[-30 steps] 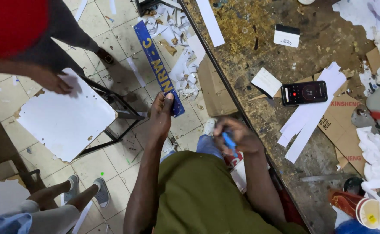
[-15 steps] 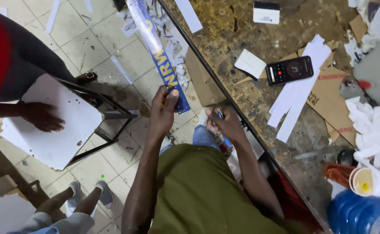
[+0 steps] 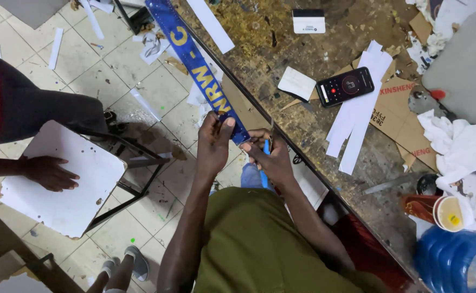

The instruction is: Trimming the edges of a vinyl sign strip using scissors and a utility knife to remove excess backing material.

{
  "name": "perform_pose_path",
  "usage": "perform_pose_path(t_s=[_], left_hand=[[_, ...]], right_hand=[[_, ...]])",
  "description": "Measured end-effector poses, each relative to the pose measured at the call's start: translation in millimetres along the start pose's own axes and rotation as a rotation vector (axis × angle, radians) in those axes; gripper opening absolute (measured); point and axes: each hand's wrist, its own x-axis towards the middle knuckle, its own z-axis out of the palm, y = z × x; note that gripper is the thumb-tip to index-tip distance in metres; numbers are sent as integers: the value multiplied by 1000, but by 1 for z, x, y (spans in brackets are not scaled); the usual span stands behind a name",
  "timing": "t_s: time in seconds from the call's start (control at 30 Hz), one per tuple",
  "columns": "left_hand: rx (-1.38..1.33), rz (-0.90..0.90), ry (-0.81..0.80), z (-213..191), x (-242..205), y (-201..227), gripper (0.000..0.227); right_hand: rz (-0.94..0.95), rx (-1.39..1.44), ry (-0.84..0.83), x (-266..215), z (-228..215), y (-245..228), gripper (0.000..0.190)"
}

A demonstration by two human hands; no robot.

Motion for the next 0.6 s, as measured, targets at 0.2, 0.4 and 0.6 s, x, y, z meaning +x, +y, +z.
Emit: perform_pose_path(t_s=[0.2,0.4,0.6], left_hand=[[-37,77,-19,10,4,31,22],[14,4,-60,3,10,22,18],[-109,-116,-158,21,18,79,12]], right_hand=[[1,127,136,4,10,6,32],[-175,111,104,6,16,20,26],[-198,150,259,17,24,29,19]])
